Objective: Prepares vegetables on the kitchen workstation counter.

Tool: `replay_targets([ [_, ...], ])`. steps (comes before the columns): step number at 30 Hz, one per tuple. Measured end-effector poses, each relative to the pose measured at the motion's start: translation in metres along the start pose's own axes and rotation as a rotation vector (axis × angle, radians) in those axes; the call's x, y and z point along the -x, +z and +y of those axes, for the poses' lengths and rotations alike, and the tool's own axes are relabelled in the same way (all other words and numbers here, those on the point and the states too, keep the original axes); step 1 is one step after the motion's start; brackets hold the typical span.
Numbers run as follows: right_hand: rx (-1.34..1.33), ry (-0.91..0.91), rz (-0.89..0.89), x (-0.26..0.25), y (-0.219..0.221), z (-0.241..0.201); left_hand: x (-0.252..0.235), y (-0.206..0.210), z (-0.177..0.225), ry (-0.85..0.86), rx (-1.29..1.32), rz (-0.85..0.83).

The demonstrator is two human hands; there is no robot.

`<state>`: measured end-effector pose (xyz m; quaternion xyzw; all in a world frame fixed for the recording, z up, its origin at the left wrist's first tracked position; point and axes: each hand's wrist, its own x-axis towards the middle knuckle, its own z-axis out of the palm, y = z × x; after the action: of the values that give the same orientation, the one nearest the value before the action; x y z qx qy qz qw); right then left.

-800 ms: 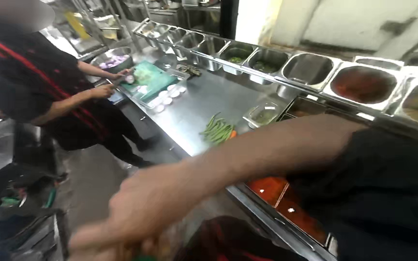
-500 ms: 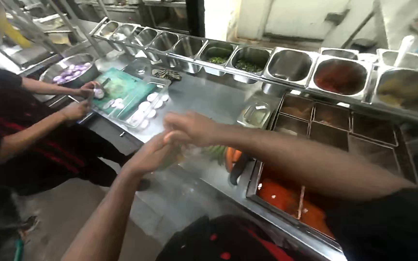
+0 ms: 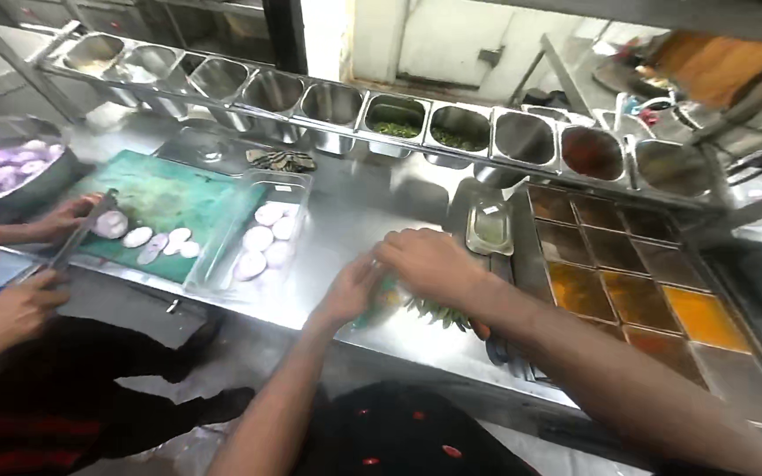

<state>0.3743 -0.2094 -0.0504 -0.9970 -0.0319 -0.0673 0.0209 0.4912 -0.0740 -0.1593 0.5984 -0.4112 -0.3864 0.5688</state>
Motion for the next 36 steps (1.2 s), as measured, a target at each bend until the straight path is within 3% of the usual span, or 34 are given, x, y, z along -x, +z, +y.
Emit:
replay_targets([
  [6,0.296,-0.045,0.099,-0.004,0.014,-0.004,-0.004,-0.005,0.003,0.025,0.069,-0.128],
  [10,0.277,-0.211,0.131,0.004,0.006,0.011,-0.016,-0.013,0.000,0.057,0.526,-0.295],
  [12,0.288,-0.313,0.168,0.010,0.006,0.021,-0.023,-0.020,-0.005,0.029,0.608,-0.422],
  [17,0.265,-0.451,0.318,0.026,0.020,0.046,-0.049,-0.022,-0.009,0.045,0.406,-0.619],
  [22,0.198,-0.449,0.421,0.043,0.036,0.060,-0.053,-0.005,0.006,0.020,0.233,-0.538],
  [26,0.208,-0.325,0.449,0.059,0.042,0.059,-0.046,0.016,0.011,0.064,0.061,-0.385],
  [29,0.217,-0.131,0.406,0.072,0.048,0.045,-0.039,0.031,0.005,0.021,-0.131,-0.239],
  [33,0.061,0.260,0.398,0.092,0.056,0.015,-0.032,0.051,-0.003,0.058,-0.374,-0.056],
  [36,-0.028,0.690,0.470,0.132,0.085,0.004,-0.027,0.053,-0.008,0.089,-0.332,0.041],
])
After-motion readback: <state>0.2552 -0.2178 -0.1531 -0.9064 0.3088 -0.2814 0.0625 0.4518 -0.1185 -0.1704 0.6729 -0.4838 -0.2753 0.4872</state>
